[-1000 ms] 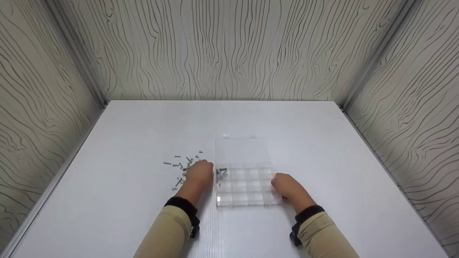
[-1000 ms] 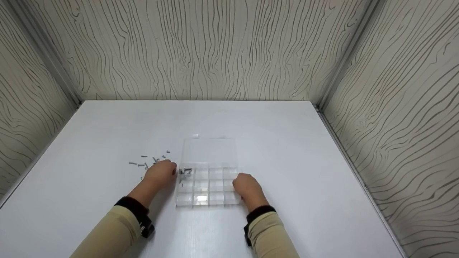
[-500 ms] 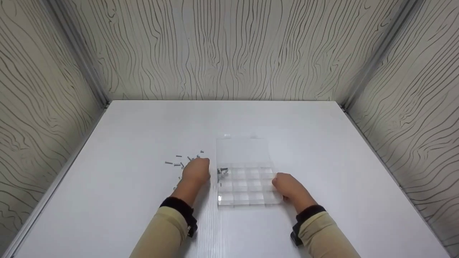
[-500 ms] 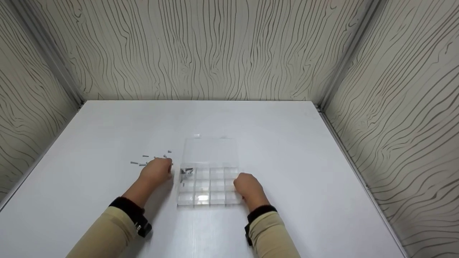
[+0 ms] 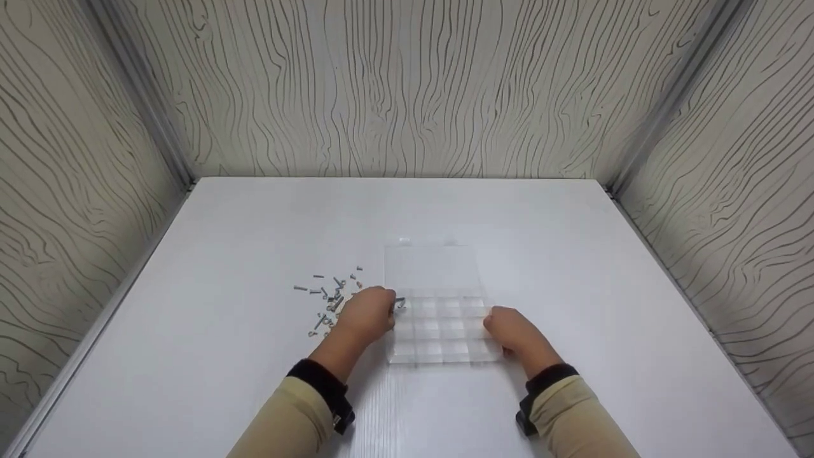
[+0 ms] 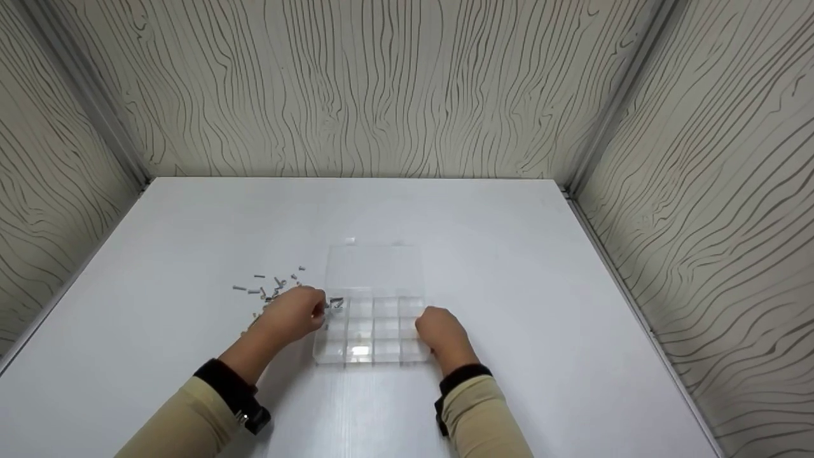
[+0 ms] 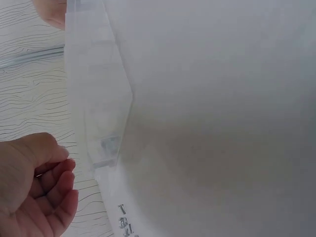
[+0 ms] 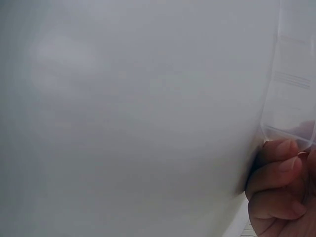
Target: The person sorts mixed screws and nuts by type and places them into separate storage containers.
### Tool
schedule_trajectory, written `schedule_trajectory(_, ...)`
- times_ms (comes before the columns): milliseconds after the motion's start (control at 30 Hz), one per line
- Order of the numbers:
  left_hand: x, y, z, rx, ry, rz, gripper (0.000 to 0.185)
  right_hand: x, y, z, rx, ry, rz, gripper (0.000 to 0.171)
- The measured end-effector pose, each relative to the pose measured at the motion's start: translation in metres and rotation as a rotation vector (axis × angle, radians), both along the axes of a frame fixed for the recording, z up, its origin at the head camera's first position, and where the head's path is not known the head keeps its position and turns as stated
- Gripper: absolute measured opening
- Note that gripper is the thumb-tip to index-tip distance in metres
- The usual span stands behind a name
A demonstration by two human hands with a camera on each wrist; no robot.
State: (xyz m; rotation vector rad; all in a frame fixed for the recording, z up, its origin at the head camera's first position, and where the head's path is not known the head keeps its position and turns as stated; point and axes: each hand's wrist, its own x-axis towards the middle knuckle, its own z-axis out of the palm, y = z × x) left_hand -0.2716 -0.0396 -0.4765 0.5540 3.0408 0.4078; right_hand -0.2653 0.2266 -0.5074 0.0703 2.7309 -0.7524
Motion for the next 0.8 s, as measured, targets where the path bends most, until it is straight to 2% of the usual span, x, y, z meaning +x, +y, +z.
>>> schedule_trajectory(300, 0.002, 0.004, -0.003, -0.093, 0.020, 0.015, 0.006, 0.000, 0.000, 0.001, 0.001, -0.014, -0.001, 0.024)
schedule_trajectory(433, 0.000, 0.000, -0.001, -0.090, 0.008, 0.030, 0.008, 0.000, -0.001, 0.003, -0.010, -0.036, -0.017, 0.023)
schedule_trajectory(600, -0.002, -0.011, 0.002, -0.048, 0.030, 0.041, 0.010, 0.000, -0.001, 0.002, -0.017, -0.042, -0.018, 0.021)
schedule_trajectory(700, -0.003, -0.019, 0.005, -0.023, 0.027, 0.070, 0.010, 0.000, 0.000, 0.001, -0.025, -0.040, -0.024, 0.021)
schedule_trajectory(800, -0.004, -0.029, 0.008, -0.021, -0.013, 0.120, 0.009, 0.001, 0.000, 0.001, -0.032, -0.039, -0.033, 0.021)
